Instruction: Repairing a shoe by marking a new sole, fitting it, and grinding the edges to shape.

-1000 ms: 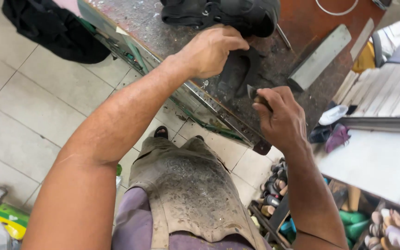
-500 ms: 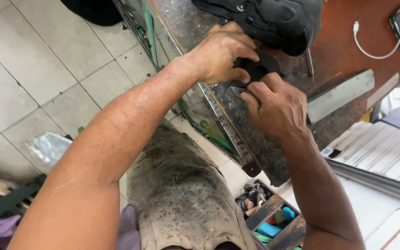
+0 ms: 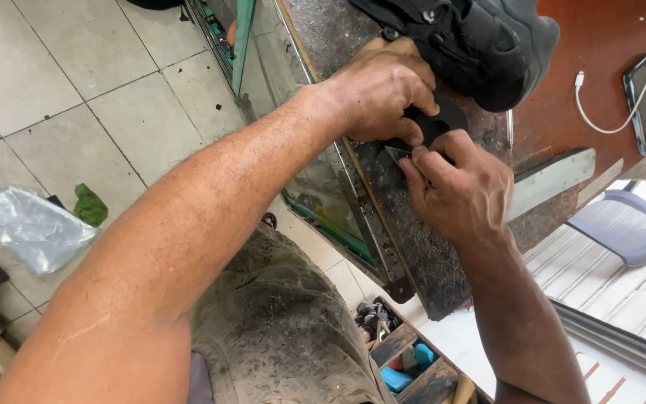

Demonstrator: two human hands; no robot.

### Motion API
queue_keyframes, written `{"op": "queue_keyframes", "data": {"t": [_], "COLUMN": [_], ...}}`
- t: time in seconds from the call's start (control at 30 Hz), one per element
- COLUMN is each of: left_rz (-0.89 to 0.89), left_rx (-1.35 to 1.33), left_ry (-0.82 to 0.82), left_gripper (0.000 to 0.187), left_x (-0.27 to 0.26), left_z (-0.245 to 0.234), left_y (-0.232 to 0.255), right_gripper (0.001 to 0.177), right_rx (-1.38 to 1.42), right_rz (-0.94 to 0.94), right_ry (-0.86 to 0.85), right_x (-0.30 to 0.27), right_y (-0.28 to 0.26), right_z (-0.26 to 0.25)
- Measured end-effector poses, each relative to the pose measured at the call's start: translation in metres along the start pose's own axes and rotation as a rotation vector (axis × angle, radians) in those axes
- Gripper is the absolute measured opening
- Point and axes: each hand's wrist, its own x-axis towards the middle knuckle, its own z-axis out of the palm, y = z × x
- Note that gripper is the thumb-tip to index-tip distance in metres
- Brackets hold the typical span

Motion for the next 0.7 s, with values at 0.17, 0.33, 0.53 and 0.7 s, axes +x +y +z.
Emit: {"op": "queue_keyframes", "data": {"t": [0.17, 0.33, 0.53, 0.7], "left_rz": [-0.042, -0.046, -0.058, -0.080], "left_rx": [0.004, 0.003, -0.031, -0.003], "left_ry": [-0.046, -0.073, -0.098, -0.088], "left_gripper": [0.046, 0.047, 0.045, 0.048], "left_x": [-0.001, 0.000, -0.001, 0.001], "left_z": [-0.008, -0.007, -0.012, -0.008], "left_y": [0.007, 0.008, 0.011, 0.009], "right_gripper": [0.013, 0.014, 0.016, 0.016], "right_rx": [0.021, 0.013, 0.028, 0.030], "right_rz": [-0.015, -0.061, -0.066, -0.071], "right_ry": [-0.002, 0.010, 0.029, 0.027], "right_x": [-0.001, -0.001, 0.004, -0.001], "right_y": [0.001, 0.001, -0.001, 0.002], "right_z": [0.003, 0.002, 0.002, 0.005]}}
